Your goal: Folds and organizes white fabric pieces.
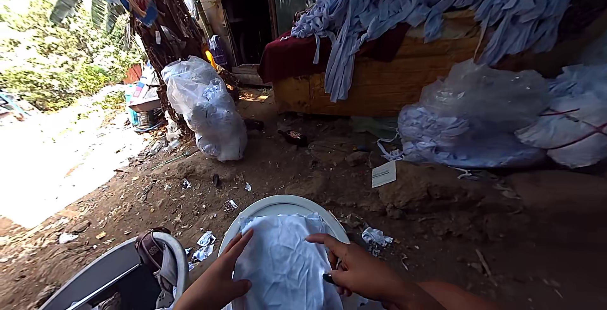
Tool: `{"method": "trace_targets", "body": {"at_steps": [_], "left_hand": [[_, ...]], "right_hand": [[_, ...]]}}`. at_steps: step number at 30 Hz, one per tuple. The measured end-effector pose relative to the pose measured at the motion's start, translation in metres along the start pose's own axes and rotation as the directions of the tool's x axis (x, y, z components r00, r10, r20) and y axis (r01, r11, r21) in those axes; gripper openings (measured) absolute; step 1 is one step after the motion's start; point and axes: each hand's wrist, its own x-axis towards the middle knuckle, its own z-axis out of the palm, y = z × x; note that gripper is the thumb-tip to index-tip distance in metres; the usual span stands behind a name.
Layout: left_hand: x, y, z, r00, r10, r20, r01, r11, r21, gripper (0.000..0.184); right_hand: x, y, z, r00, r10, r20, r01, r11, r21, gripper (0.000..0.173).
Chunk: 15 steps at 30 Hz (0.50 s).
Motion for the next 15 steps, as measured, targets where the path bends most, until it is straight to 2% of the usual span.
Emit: {"method": "trace_targets", "body": {"at_steps": [2, 4, 10, 12, 15], "left_hand": [[0.000, -0.001, -0.001, 1.000, 0.003, -0.006, -0.003, 1.000, 0.026, 0.102], [0.002, -0.004, -0.003, 1.000, 0.022, -0.012, -0.022, 0.999, 0.049, 0.100], [0.005, -0.003, 0.000, 0.998, 0.056, -0.025, -0.053, 0.991, 0.122, 0.095], [0.006, -0.003, 0.000, 0.997, 0.070, -0.026, -0.067, 0.991, 0.112, 0.091], [0.007, -0.005, 0.001, 0.996, 0.085, -0.040, -0.082, 0.993, 0.080, 0.087]], "right_hand": [[-0.007, 0.002, -0.004, 0.999, -0.022, 0.046, 0.020, 0.999, 0.042, 0.048], [-0.010, 0.007, -0.010, 0.994, -0.054, 0.096, 0.049, 0.997, 0.058, 0.035], [-0.001, 0.015, -0.009, 0.983, -0.015, 0.183, 0.029, 0.997, -0.073, 0.038], [0.006, 0.016, -0.005, 0.996, -0.038, 0.081, 0.040, 0.999, -0.025, 0.043], [0.018, 0.016, 0.006, 0.987, -0.015, -0.161, 0.040, 0.988, 0.151, 0.047]]}}
